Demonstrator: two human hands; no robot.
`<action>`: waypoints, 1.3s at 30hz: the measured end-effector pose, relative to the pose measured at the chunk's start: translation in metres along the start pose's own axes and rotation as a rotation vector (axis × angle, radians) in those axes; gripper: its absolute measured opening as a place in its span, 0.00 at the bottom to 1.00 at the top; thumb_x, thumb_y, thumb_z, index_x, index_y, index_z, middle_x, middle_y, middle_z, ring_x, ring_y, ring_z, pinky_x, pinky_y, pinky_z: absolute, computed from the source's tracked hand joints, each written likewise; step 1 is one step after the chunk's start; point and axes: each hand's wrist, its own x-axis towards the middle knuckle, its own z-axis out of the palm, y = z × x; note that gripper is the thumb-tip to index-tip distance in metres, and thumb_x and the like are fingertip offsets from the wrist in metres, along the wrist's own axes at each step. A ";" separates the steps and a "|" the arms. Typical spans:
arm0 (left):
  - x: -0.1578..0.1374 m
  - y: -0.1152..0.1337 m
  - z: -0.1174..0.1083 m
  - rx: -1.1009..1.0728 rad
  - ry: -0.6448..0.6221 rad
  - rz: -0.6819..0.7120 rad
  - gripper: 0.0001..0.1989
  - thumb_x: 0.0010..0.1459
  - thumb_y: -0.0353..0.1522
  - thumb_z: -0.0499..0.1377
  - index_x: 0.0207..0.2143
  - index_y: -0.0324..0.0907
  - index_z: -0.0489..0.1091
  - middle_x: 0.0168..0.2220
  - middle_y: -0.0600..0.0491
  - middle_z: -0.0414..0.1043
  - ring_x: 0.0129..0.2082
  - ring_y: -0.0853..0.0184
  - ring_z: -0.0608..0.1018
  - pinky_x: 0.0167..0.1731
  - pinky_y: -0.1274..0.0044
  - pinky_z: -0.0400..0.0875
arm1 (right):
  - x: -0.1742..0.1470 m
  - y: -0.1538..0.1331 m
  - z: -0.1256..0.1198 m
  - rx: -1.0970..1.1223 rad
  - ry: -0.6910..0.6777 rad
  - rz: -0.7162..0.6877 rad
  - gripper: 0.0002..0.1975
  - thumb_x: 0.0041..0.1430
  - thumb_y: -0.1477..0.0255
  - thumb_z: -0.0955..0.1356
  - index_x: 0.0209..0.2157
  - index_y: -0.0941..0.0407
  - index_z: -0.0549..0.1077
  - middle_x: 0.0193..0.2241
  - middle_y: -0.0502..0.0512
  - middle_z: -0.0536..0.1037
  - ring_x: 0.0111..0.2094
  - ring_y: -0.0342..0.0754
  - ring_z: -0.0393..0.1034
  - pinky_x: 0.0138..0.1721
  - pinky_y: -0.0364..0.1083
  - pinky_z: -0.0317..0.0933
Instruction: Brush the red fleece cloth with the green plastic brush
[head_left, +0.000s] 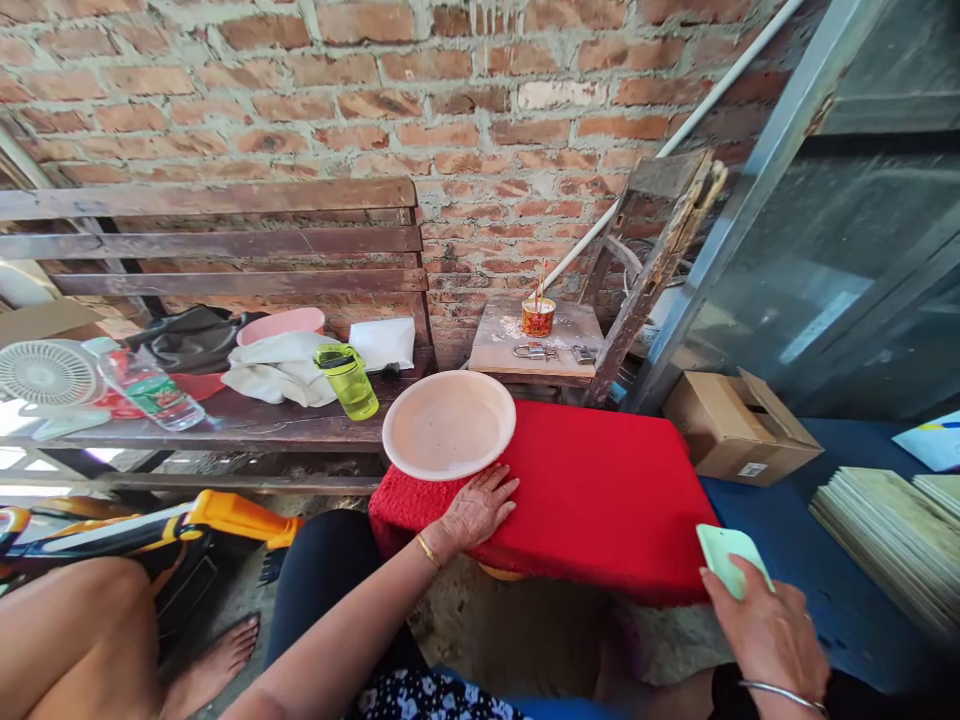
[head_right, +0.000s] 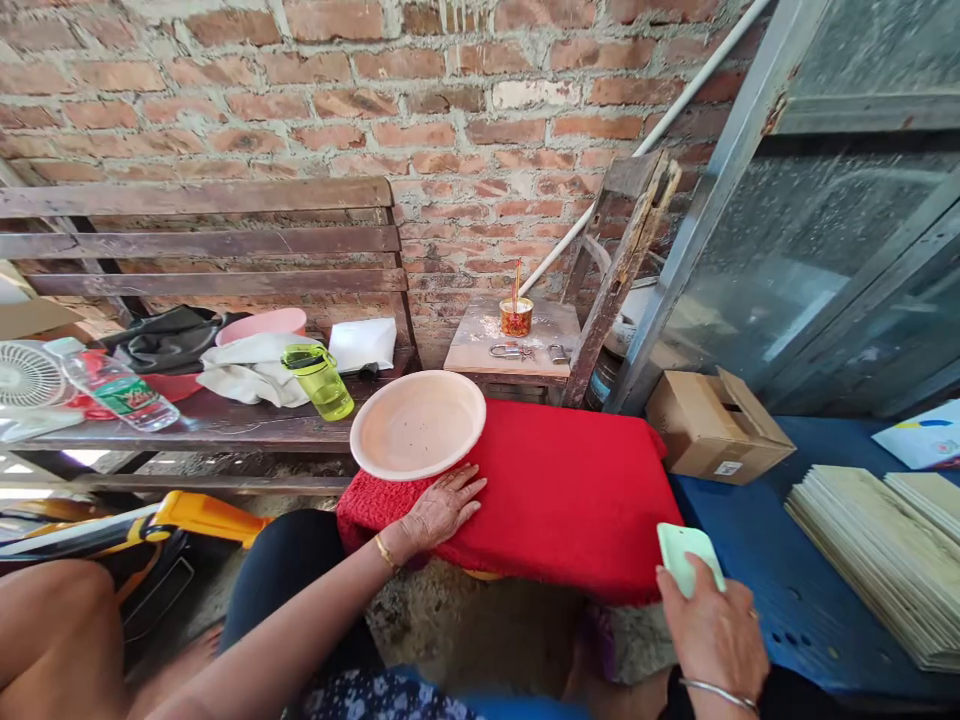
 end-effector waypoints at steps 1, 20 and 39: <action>0.002 -0.003 0.002 0.000 -0.012 0.007 0.20 0.68 0.36 0.52 0.60 0.44 0.65 0.64 0.47 0.61 0.64 0.60 0.64 0.62 0.66 0.62 | -0.004 -0.012 0.004 0.029 -0.031 -0.040 0.23 0.55 0.48 0.61 0.39 0.49 0.76 0.23 0.55 0.66 0.34 0.63 0.69 0.36 0.60 0.63; 0.004 -0.023 0.033 -0.120 0.071 0.013 0.18 0.67 0.33 0.51 0.57 0.45 0.69 0.62 0.49 0.64 0.63 0.60 0.65 0.62 0.64 0.63 | 0.001 0.061 0.003 -0.292 -0.117 0.061 0.30 0.56 0.50 0.59 0.48 0.57 0.75 0.28 0.61 0.71 0.31 0.61 0.70 0.36 0.58 0.64; 0.004 -0.028 0.037 -0.134 0.120 0.029 0.18 0.65 0.32 0.51 0.56 0.46 0.71 0.61 0.50 0.65 0.61 0.60 0.68 0.61 0.64 0.64 | -0.020 0.063 -0.001 -0.230 -0.097 0.025 0.25 0.56 0.55 0.61 0.46 0.55 0.76 0.31 0.61 0.72 0.34 0.60 0.71 0.39 0.57 0.66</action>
